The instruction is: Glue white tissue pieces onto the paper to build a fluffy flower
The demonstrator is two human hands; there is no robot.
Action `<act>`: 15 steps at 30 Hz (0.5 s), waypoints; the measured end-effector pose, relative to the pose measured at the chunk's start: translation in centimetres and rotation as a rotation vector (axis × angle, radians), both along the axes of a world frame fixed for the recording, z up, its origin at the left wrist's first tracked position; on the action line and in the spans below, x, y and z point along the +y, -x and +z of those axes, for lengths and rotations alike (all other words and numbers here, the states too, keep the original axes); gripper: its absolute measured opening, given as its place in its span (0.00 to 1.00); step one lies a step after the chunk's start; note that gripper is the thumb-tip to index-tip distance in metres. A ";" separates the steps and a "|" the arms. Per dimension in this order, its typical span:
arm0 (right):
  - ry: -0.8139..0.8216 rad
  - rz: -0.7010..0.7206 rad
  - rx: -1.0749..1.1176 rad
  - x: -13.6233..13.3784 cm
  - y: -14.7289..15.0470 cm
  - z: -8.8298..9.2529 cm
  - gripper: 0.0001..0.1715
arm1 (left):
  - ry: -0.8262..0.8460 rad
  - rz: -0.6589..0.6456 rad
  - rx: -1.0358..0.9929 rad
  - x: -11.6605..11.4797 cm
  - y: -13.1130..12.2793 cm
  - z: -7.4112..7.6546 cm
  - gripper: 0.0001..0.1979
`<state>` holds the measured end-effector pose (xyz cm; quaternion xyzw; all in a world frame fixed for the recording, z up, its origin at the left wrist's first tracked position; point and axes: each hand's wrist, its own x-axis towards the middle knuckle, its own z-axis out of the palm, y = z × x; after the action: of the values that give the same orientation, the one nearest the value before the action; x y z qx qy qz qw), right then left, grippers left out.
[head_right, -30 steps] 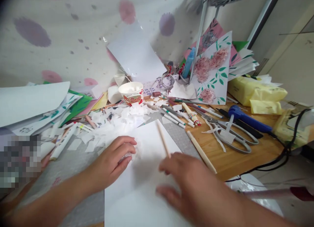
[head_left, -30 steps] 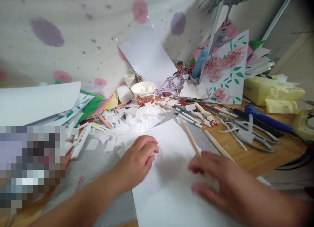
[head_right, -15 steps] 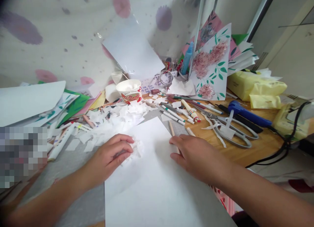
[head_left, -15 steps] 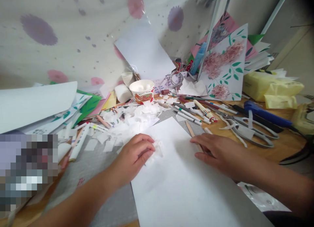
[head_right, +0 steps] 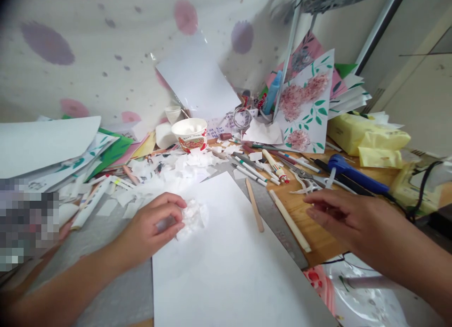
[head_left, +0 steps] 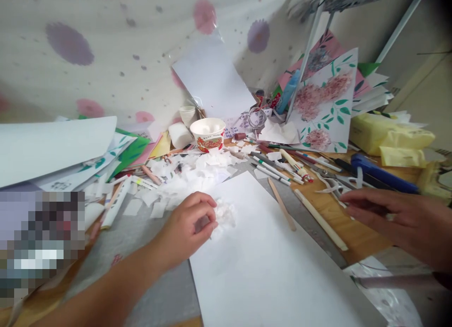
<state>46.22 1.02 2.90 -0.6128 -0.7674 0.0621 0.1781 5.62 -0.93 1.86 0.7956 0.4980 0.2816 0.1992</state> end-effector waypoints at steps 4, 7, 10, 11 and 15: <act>-0.092 -0.085 -0.047 0.4 -2.4 -0.4 0.27 | 0.064 0.060 -0.062 0.1 -0.2 0.5 0.06; -0.105 -0.094 -0.061 0.6 -3.1 -0.5 0.24 | 0.079 0.090 -0.101 0.2 -0.2 0.6 0.06; -0.047 -0.064 -0.035 0.8 -3.3 0.3 0.21 | 0.028 0.089 -0.110 0.2 0.1 0.5 0.07; -0.010 -0.059 -0.035 0.8 -3.5 0.7 0.20 | 0.014 0.085 -0.102 0.2 0.4 0.4 0.08; 0.021 -0.205 -0.133 0.9 -5.5 2.4 0.11 | 0.000 0.143 -0.049 0.5 1.4 -1.0 0.09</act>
<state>51.75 1.96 5.28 -0.6926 -0.7102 0.0109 0.1258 4.20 -0.38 0.86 0.7507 0.5487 0.3148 0.1906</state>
